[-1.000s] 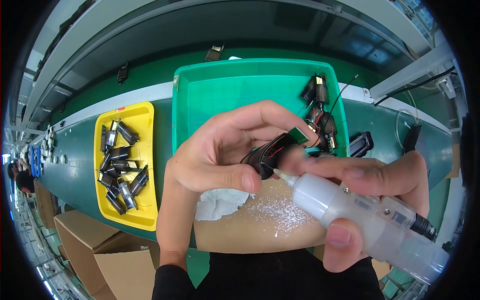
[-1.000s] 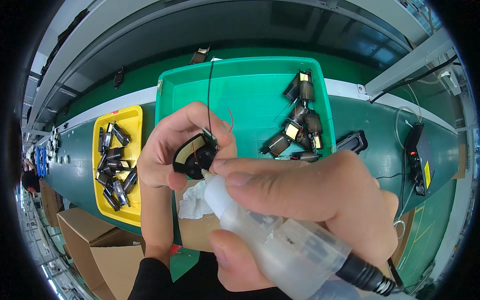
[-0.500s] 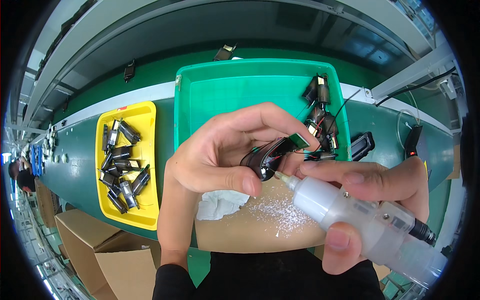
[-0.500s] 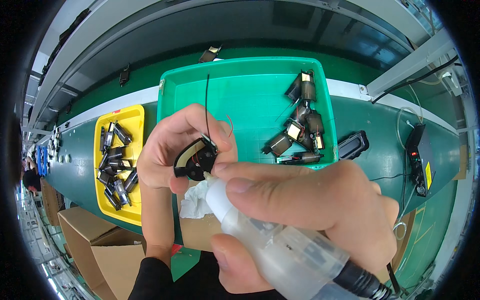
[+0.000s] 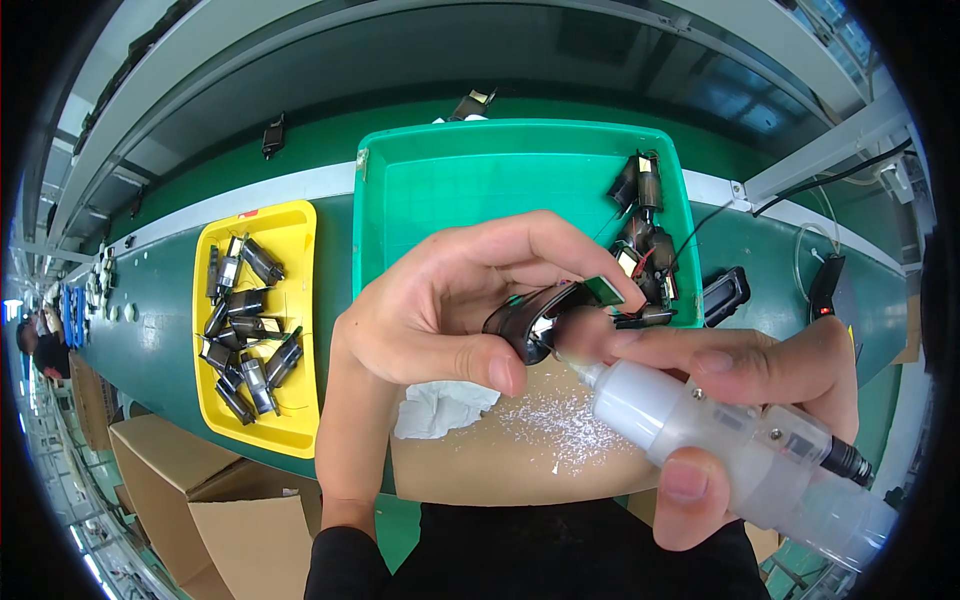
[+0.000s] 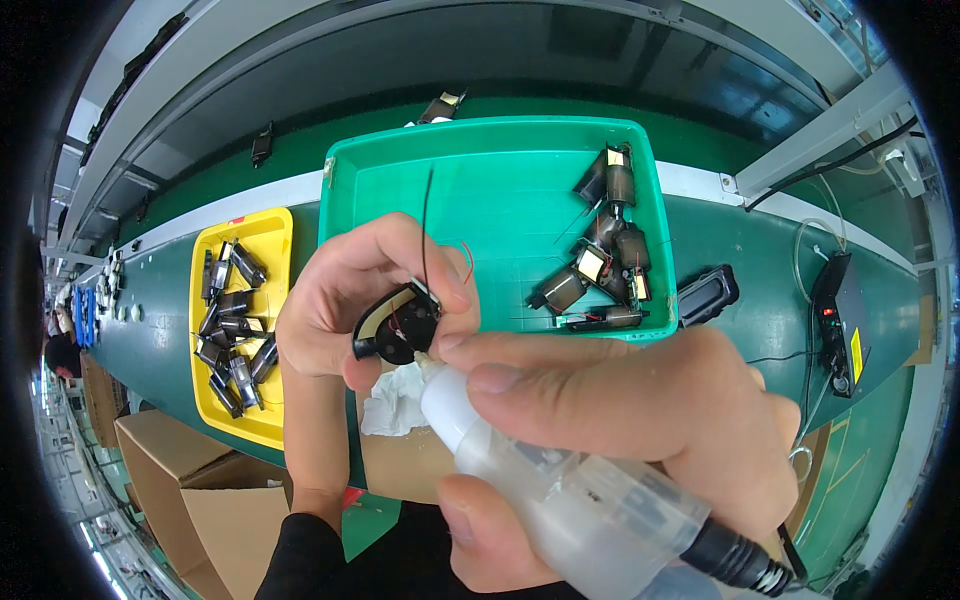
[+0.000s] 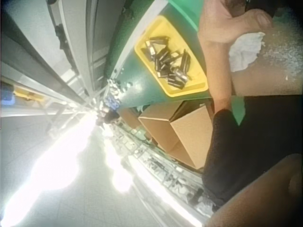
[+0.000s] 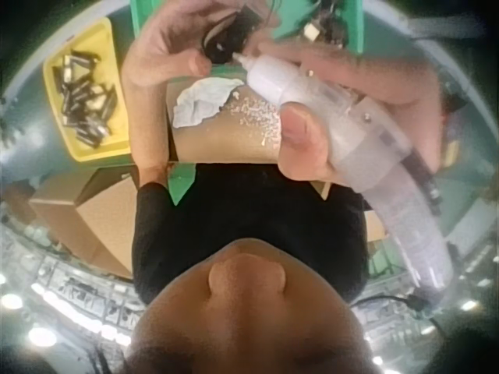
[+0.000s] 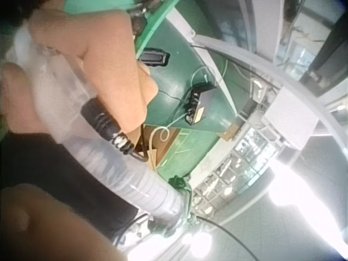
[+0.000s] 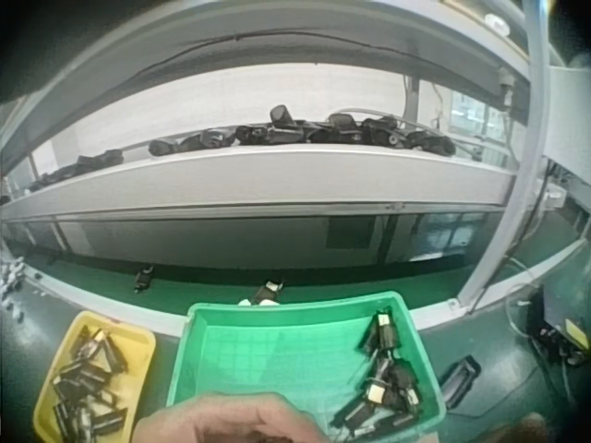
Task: The person uses a syringe to apply a clear liquid to small black electronic components with wires. They pick up each component from a green bin, apply the liquid to the wire connection, and place the component into a yellow tray. The process is repeated for multiple units throughout the clip.
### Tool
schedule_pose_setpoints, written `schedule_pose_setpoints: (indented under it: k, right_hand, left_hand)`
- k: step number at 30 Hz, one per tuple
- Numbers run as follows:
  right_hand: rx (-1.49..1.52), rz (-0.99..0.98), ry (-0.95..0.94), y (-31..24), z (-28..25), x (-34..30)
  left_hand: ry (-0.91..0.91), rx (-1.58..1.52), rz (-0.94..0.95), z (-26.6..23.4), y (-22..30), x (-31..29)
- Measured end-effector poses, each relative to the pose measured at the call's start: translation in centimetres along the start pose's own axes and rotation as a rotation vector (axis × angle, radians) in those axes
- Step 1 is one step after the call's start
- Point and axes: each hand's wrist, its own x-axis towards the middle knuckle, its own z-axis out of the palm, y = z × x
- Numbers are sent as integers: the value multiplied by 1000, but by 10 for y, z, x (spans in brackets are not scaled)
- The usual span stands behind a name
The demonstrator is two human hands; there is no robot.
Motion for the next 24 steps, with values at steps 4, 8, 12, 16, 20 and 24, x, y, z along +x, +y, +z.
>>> schedule_pose_setpoints:
  k: [4,8,12,16,20,24]
  right_hand:
    - [-28,-52,1,3,0,-2]
    - [-46,-73,12,4,0,-4]
    - [-50,-75,24,5,1,-5]
    - [-36,-30,47,1,3,-5]
    - [-86,-100,13,3,0,-4]
    - [-147,-164,-27,5,-2,-2]
  left_hand:
    - [-19,6,0,0,1,0]
    - [-44,-3,3,-2,0,0]
    - [-68,-20,19,-4,-1,1]
    - [-105,-3,18,-7,1,0]
    - [-116,12,22,-6,1,0]
    - [-124,13,21,-7,1,0]
